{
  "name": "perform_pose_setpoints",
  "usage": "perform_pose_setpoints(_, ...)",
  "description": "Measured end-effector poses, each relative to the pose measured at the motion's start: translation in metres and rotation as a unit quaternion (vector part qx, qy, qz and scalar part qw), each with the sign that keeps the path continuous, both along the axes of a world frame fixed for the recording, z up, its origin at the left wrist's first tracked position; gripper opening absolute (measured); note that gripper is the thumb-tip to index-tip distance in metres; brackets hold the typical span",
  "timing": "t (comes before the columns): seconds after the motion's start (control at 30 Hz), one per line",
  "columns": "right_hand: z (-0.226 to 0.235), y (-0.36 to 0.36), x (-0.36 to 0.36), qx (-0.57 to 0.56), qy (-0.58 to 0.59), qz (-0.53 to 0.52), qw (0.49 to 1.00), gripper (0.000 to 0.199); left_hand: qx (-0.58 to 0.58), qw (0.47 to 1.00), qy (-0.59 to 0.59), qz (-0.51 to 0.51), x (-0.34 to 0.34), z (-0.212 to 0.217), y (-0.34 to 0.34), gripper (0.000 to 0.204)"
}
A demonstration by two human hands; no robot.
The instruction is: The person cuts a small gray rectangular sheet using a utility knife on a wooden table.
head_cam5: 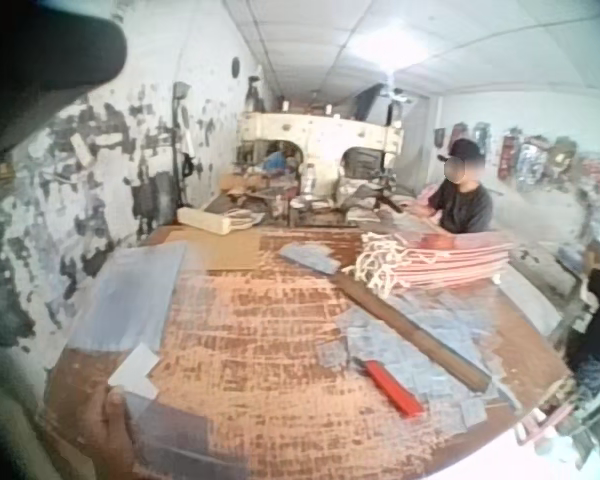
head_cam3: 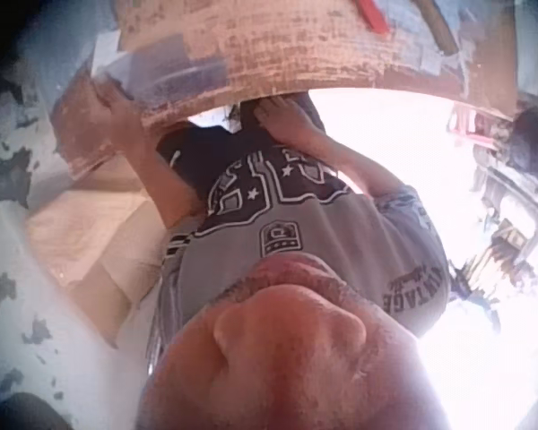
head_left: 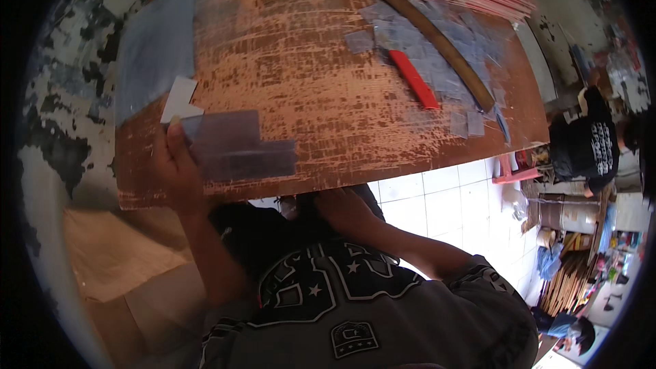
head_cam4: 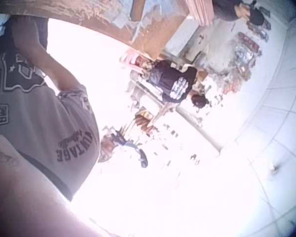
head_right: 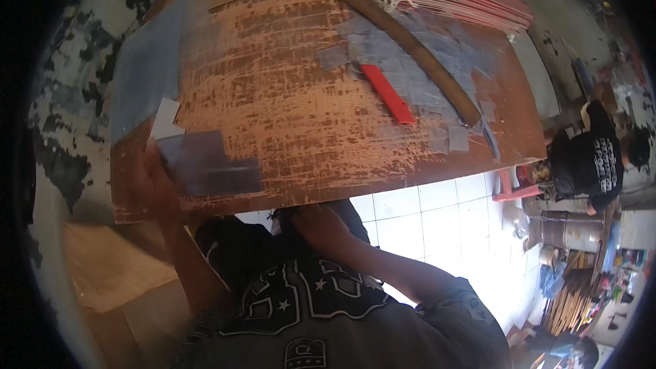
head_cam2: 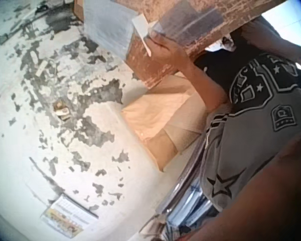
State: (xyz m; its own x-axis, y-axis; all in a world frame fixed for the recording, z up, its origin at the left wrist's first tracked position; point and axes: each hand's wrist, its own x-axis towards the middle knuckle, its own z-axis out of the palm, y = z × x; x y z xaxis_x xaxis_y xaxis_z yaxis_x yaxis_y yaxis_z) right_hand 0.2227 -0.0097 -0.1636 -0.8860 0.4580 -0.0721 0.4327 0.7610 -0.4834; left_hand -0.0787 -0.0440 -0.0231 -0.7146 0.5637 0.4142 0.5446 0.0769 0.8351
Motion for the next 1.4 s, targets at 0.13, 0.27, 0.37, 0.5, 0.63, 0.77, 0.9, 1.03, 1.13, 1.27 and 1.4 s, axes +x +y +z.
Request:
perform_pose_setpoints(0.13, 0.018, -0.006, 0.001, 0.009, -0.006, 0.014, 1.000, 0.023, 0.007, 0.995, 0.096, 0.006, 0.013, 0.015, 0.008, 0.036)
perform_pose_setpoints(0.27, 0.017, -0.003, 0.011, -0.033, -0.015, 0.015, 0.999, 0.024, 0.012, 0.994, 0.105, 0.013, 0.007, 0.010, -0.001, 0.036)
perform_pose_setpoints(0.37, 0.004, 0.002, 0.019, -0.054, 0.014, 0.039, 0.998, 0.025, 0.003, 0.995, 0.100, 0.022, 0.008, 0.010, -0.005, 0.036)
perform_pose_setpoints(0.5, 0.037, 0.002, 0.034, -0.084, 0.013, 0.089, 0.992, 0.028, -0.007, 0.994, 0.105, 0.019, 0.005, 0.005, -0.006, 0.036)
perform_pose_setpoints(0.63, 0.144, 0.039, 0.048, -0.216, 0.000, 0.157, 0.964, 0.030, 0.004, 0.992, 0.123, 0.020, -0.004, -0.004, -0.012, 0.036)
perform_pose_setpoints(0.77, 0.210, 0.105, 0.095, -0.217, 0.148, -0.002, 0.965, 0.031, -0.003, 0.995, 0.099, 0.024, 0.003, -0.001, -0.017, 0.037)
perform_pose_setpoints(0.9, 0.208, 0.159, 0.106, 0.047, 0.371, -0.418, 0.828, 0.038, -0.013, 0.991, 0.133, 0.002, 0.005, -0.001, -0.017, 0.039)
perform_pose_setpoints(1.03, 0.200, 0.153, 0.085, 0.124, 0.416, -0.408, 0.803, 0.043, -0.045, 0.989, 0.134, -0.048, 0.018, 0.004, -0.017, 0.043)
perform_pose_setpoints(1.13, 0.182, 0.106, 0.044, -0.135, 0.443, -0.253, 0.849, 0.045, -0.041, 0.992, 0.102, -0.058, 0.034, -0.008, -0.022, 0.043)
perform_pose_setpoints(1.27, 0.180, 0.053, 0.001, -0.295, 0.282, -0.071, 0.910, 0.043, -0.114, 0.937, 0.182, -0.274, 0.060, 0.026, -0.009, 0.037)
perform_pose_setpoints(1.4, 0.186, 0.043, -0.008, -0.292, 0.195, 0.007, 0.937, 0.042, -0.114, 0.898, 0.168, -0.391, 0.072, 0.045, -0.001, 0.034)
